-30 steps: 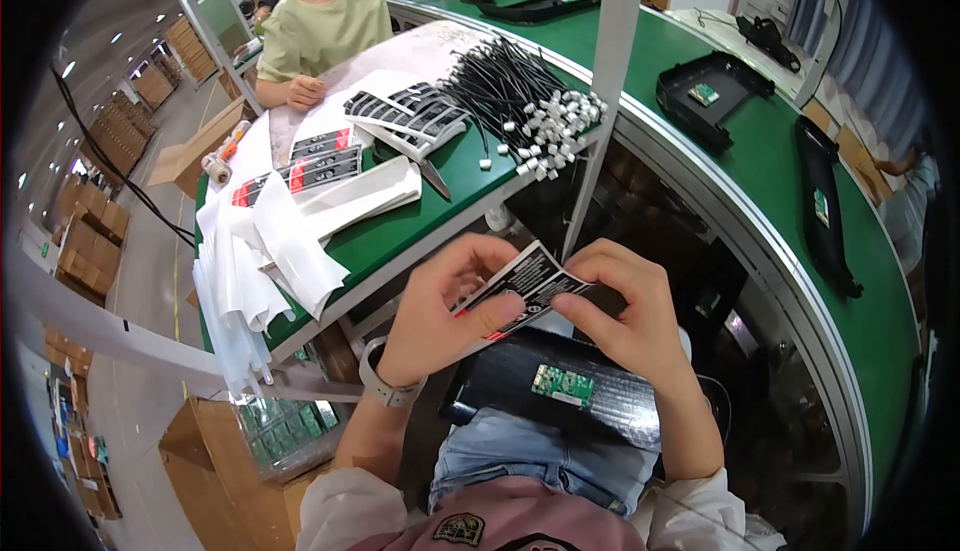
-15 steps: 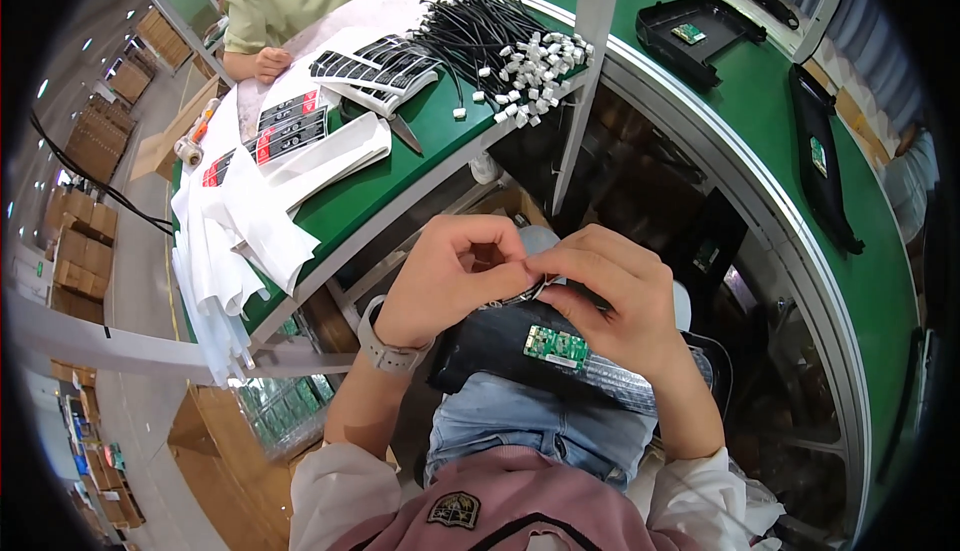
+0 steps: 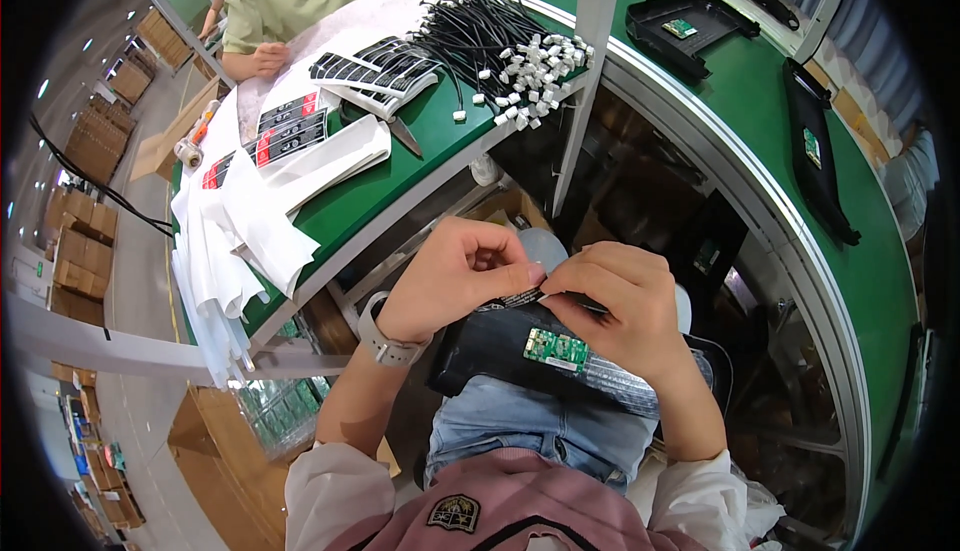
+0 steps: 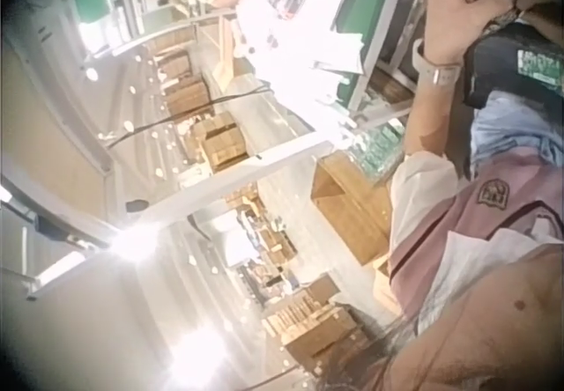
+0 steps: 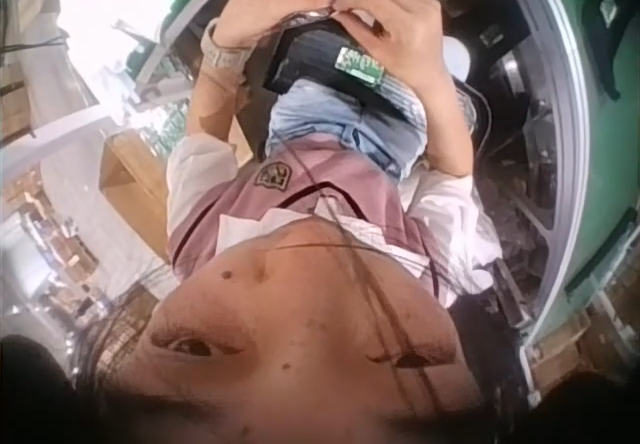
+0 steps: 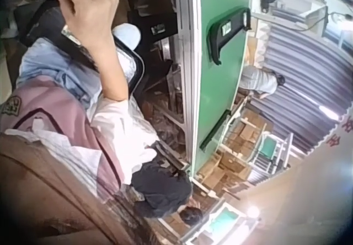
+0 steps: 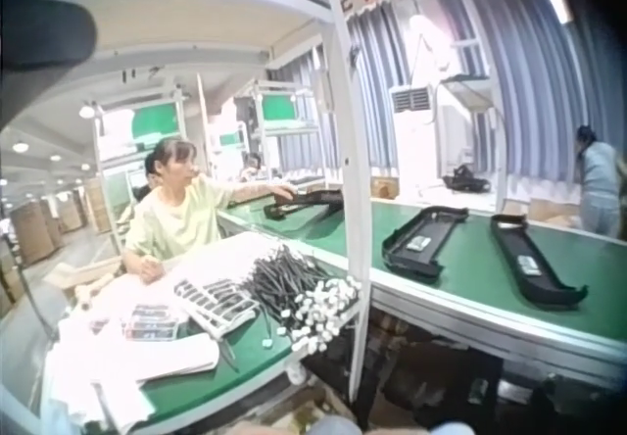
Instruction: Applying labels to electronic components and placing them on a conveyor belt in a factory setting.
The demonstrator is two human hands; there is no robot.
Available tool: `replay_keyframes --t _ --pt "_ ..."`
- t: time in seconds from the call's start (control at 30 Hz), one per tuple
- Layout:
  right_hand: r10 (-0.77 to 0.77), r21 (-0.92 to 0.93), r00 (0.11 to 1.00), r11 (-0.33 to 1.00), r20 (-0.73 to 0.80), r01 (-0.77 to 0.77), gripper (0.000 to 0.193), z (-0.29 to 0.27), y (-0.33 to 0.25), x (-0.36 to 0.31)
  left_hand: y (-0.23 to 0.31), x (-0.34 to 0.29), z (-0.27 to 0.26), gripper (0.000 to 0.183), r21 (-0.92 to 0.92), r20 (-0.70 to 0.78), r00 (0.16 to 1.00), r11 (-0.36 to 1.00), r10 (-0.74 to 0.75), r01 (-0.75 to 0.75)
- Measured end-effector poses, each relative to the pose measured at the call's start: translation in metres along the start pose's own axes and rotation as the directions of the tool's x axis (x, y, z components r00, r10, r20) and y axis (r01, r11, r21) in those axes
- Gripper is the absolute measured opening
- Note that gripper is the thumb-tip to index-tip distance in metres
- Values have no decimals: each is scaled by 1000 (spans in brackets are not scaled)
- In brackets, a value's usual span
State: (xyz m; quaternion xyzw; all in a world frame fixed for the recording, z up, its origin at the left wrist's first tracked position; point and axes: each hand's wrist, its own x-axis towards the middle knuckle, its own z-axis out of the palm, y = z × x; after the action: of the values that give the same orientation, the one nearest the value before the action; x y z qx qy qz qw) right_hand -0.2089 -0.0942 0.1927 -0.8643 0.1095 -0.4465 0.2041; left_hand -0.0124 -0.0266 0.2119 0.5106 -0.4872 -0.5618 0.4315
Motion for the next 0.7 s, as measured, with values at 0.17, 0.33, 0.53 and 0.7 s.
replay_keyframes --t 0.17,0.33,0.53,0.7 --pt "-47 20 999 999 -22 48 21 3 4 -2 -9 5 -6 13 -79 39 999 997 -22 25" --pt "-104 31 993 994 -60 106 21 2 5 -2 -15 8 -6 11 -251 17 999 967 -29 32" --pt "-110 -42 982 994 -154 105 22 5 9 1 -18 12 -7 11 -357 -37 998 933 -57 40" --pt "75 -128 951 985 -300 -118 16 -12 10 -20 1 50 -85 18 296 -638 699 941 323 -165"
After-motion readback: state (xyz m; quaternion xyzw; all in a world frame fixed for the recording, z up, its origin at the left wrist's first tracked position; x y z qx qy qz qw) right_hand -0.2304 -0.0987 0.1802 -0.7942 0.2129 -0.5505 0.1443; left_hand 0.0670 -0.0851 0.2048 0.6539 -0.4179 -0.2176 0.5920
